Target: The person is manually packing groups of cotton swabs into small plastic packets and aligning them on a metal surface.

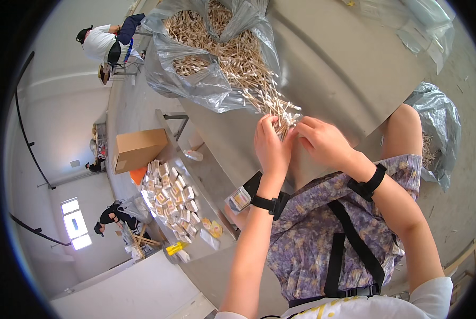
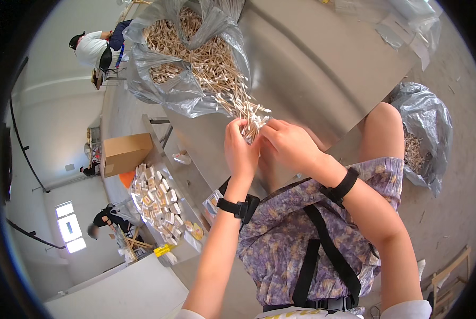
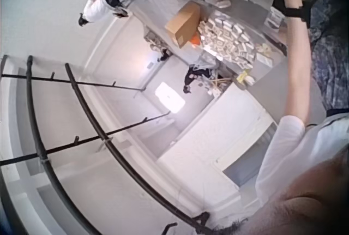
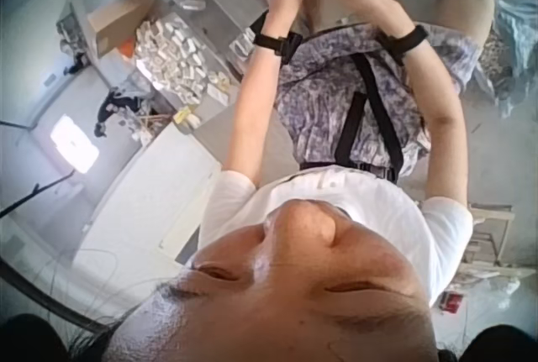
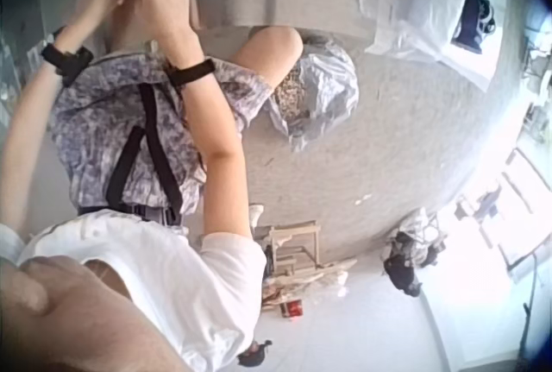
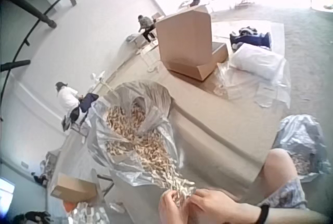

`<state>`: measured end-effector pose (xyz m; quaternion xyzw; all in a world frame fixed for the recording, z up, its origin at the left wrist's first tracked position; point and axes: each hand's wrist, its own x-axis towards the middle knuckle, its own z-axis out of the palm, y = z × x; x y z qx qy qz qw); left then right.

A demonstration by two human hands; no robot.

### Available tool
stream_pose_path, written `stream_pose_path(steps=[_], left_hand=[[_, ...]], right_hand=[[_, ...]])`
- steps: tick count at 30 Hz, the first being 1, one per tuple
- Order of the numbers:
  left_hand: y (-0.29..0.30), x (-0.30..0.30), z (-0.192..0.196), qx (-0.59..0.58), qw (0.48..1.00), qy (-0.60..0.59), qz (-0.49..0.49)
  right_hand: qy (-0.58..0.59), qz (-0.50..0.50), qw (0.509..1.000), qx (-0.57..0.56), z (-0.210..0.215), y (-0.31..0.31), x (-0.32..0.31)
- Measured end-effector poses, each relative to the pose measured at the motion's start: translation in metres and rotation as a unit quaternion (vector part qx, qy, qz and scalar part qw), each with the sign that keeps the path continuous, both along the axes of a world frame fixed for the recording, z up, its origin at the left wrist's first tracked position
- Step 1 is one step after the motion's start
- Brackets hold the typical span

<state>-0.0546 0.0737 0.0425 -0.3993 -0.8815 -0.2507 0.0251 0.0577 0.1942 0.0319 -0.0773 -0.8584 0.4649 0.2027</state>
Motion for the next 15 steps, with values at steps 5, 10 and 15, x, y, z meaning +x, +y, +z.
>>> stream_pose_path(steps=[5, 10, 15], left_hand=[[-0.005, 0.007, -0.002, 0.000, 0.998, -0.037, -0.052], [-0.028, 0.030, -0.004, 0.017, 0.998, -0.026, -0.061], [-0.043, 0.036, -0.002, 0.016, 0.999, -0.003, -0.043]], right_hand=[[0.033, -0.014, 0.998, 0.061, 0.004, 0.006, -0.007], [0.062, 0.024, 0.981, 0.182, -0.005, -0.006, -0.010], [0.062, 0.064, 0.976, 0.197, -0.014, -0.013, -0.013]])
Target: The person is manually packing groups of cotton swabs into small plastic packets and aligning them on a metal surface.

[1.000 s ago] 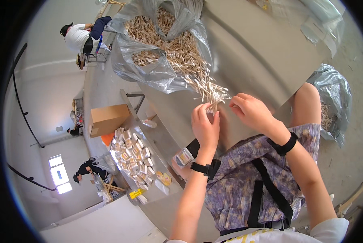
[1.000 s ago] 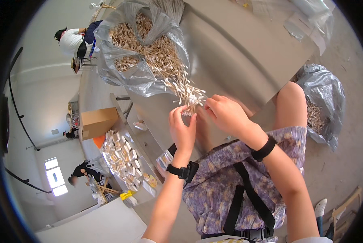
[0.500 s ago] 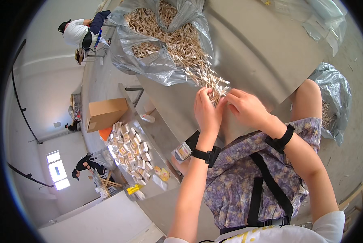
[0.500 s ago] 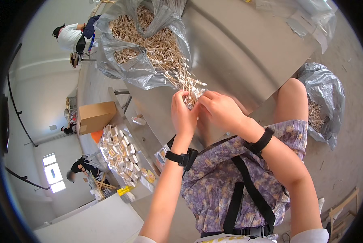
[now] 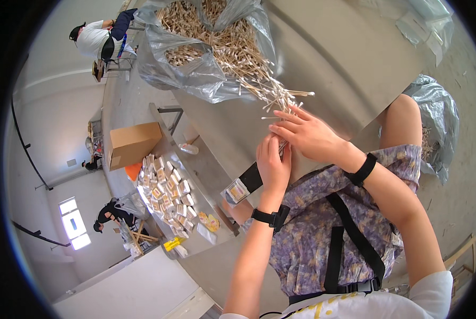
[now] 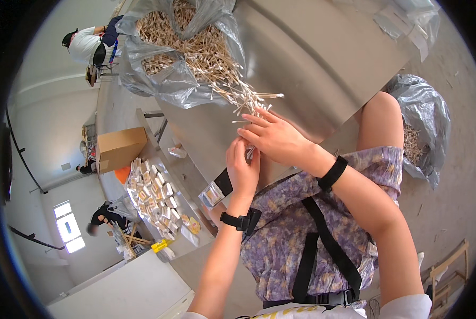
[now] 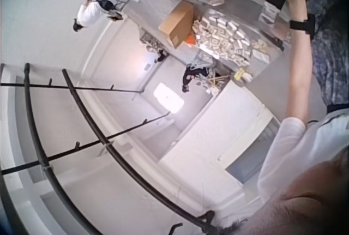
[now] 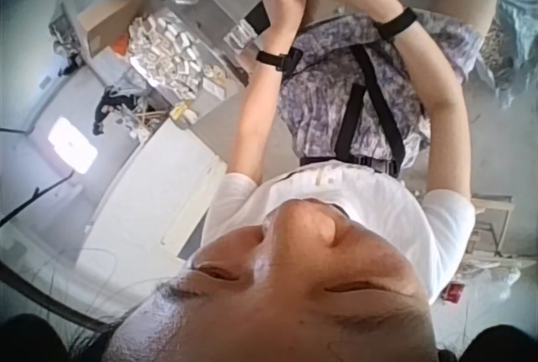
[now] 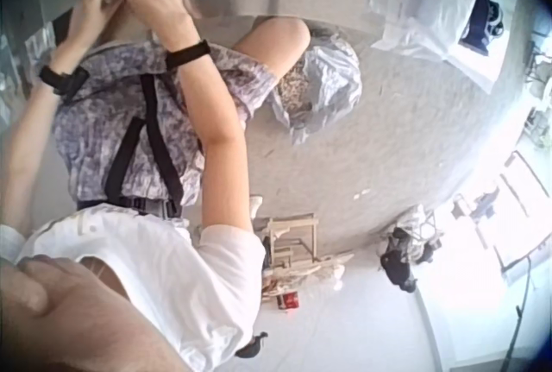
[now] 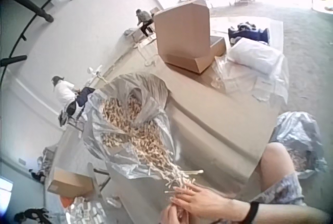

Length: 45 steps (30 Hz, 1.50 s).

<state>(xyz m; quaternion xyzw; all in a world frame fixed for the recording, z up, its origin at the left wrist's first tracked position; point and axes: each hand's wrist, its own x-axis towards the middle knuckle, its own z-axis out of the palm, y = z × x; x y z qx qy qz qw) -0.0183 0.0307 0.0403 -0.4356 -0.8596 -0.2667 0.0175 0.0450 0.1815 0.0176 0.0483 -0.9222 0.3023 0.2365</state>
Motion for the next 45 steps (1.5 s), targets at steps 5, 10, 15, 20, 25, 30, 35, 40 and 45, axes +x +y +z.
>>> stream_pose_path(steps=[5, 10, 15, 20, 25, 30, 35, 40, 45], left_hand=[[-0.006, -0.002, -0.005, 0.023, 0.999, -0.014, 0.020], [-0.010, -0.006, -0.006, 0.042, 0.998, -0.022, 0.032], [-0.020, -0.007, -0.009, 0.041, 0.998, -0.029, 0.048], [-0.026, 0.001, -0.005, 0.021, 0.999, -0.025, 0.041], [-0.021, 0.005, 0.000, 0.011, 0.999, -0.024, 0.024], [-0.021, 0.006, 0.000, -0.033, 0.999, -0.028, 0.024], [-0.001, 0.036, -0.009, -0.141, 0.990, 0.029, 0.012], [0.021, 0.029, -0.025, -0.130, 0.990, 0.048, 0.037], [0.026, -0.012, -0.019, -0.126, 0.989, 0.079, 0.012]], right_hand=[[-0.045, 0.009, 0.999, -0.023, -0.006, 0.019, 0.000], [-0.049, -0.025, 0.998, -0.024, -0.003, 0.035, 0.002], [-0.048, -0.116, 0.992, 0.001, -0.008, 0.049, 0.000], [-0.029, -0.155, 0.987, 0.017, -0.005, 0.045, 0.000], [0.028, -0.116, 0.992, -0.035, 0.001, 0.037, 0.001], [-0.033, -0.091, 0.985, -0.141, 0.013, 0.032, 0.008], [-0.060, -0.096, 0.979, -0.167, 0.001, 0.024, 0.012], [0.007, -0.185, 0.974, -0.131, -0.005, 0.031, -0.001], [-0.011, -0.194, 0.971, -0.140, -0.002, 0.038, 0.004]])
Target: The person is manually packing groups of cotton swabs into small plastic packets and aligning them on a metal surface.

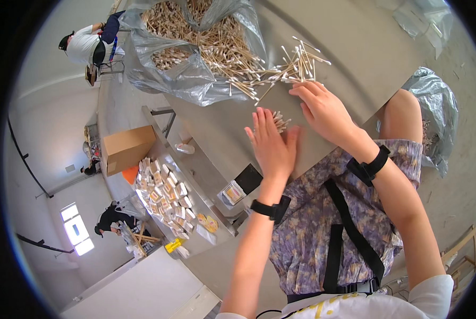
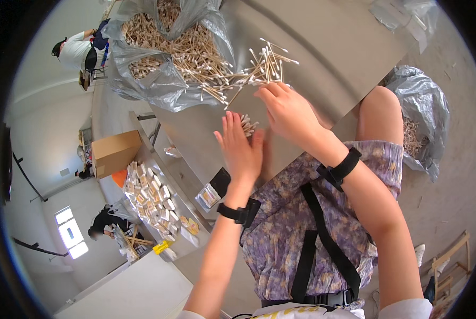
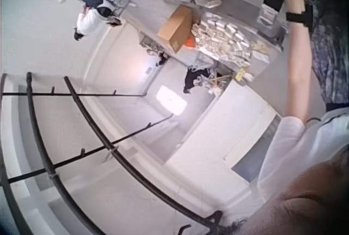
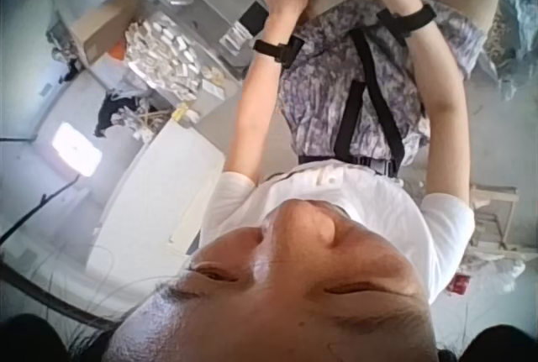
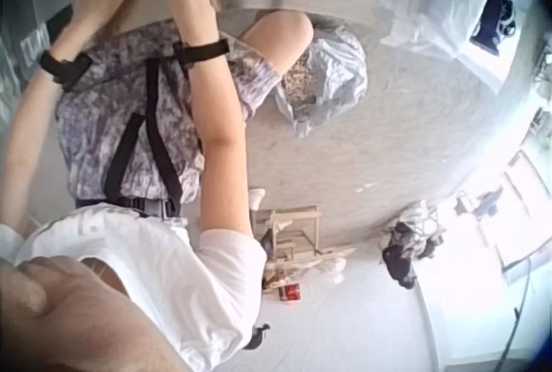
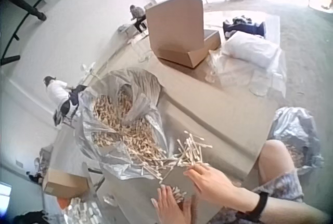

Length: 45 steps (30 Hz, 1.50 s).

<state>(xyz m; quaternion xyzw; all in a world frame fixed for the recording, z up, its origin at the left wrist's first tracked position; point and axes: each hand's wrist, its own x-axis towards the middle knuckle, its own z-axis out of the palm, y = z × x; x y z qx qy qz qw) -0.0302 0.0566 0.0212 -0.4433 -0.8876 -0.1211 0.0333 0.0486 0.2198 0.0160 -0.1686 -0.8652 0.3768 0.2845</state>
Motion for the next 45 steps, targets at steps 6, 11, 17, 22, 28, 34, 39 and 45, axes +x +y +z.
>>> stream_pose_path(steps=[6, 11, 17, 22, 28, 34, 39, 45], left_hand=[[0.039, -0.072, 0.027, 0.132, 0.991, -0.010, -0.009], [0.070, -0.104, 0.027, 0.034, 0.998, -0.023, -0.057], [0.062, -0.100, 0.037, -0.016, 0.999, -0.030, -0.041], [0.043, -0.089, 0.059, 0.001, 0.997, -0.068, 0.025], [0.046, -0.057, 0.081, 0.035, 0.977, -0.173, 0.116], [0.111, 0.078, 0.140, 0.195, 0.815, -0.546, 0.001], [0.097, 0.125, 0.149, 0.152, 0.751, -0.628, -0.139], [0.029, 0.063, 0.112, 0.199, 0.858, -0.472, 0.046]], right_hand=[[0.008, 0.009, 1.000, -0.017, 0.006, -0.001, 0.003], [-0.024, 0.017, 0.999, -0.032, 0.006, 0.000, 0.004], [-0.007, 0.010, 0.999, -0.049, 0.005, 0.005, 0.003], [0.010, 0.003, 0.999, -0.037, 0.003, 0.000, 0.002], [-0.017, 0.029, 0.999, -0.024, -0.008, -0.003, 0.004], [-0.001, 0.012, 1.000, -0.010, -0.006, -0.006, 0.007], [-0.009, 0.035, 0.999, -0.016, -0.006, -0.012, -0.008], [0.015, 0.025, 0.998, -0.063, 0.003, 0.004, 0.011]])
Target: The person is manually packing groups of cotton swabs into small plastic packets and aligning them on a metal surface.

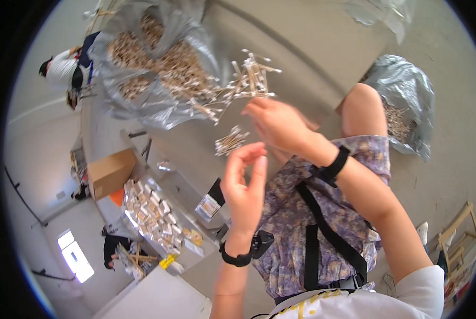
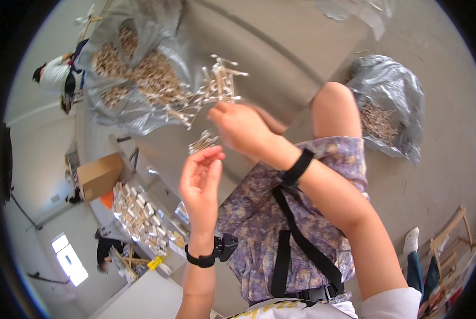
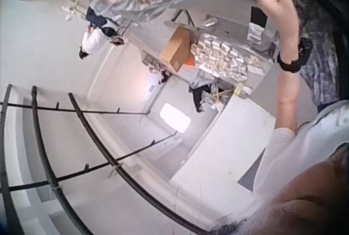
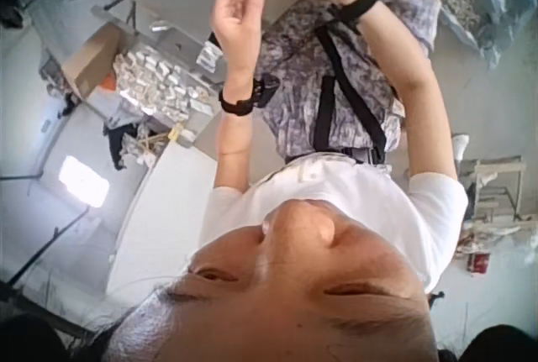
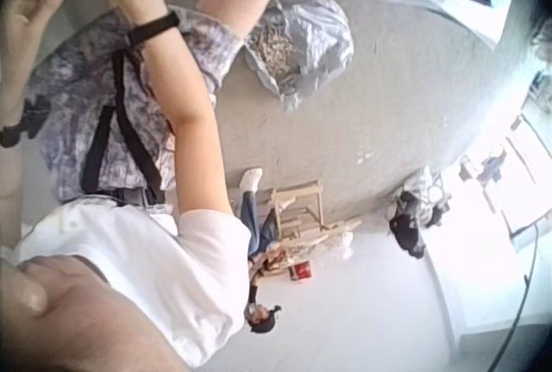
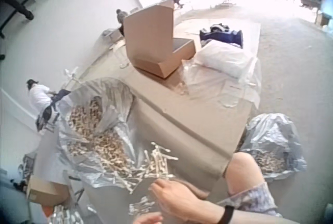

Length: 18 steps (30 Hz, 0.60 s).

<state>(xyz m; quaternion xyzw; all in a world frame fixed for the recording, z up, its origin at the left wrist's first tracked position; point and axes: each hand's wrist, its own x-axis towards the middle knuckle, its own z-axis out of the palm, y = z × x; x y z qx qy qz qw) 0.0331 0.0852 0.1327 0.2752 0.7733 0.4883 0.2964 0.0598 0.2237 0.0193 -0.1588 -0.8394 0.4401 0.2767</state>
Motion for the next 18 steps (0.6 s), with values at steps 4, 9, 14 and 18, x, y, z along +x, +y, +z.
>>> stream_pose_path(steps=[4, 9, 14, 18], left_hand=[[-0.030, -0.037, -0.028, -0.069, 0.977, 0.197, 0.047], [-0.031, -0.051, -0.066, -0.210, 0.857, 0.469, -0.049], [-0.035, -0.067, -0.070, -0.255, 0.882, 0.394, -0.048], [-0.026, -0.090, -0.065, -0.188, 0.900, 0.391, -0.040]], right_hand=[[-0.017, 0.006, 1.000, -0.022, 0.001, -0.002, 0.000], [0.016, -0.002, 1.000, 0.000, 0.004, -0.005, -0.004], [-0.046, 0.020, 0.999, -0.010, 0.003, -0.004, -0.004], [-0.045, 0.028, 0.999, 0.002, -0.003, -0.005, -0.005]])
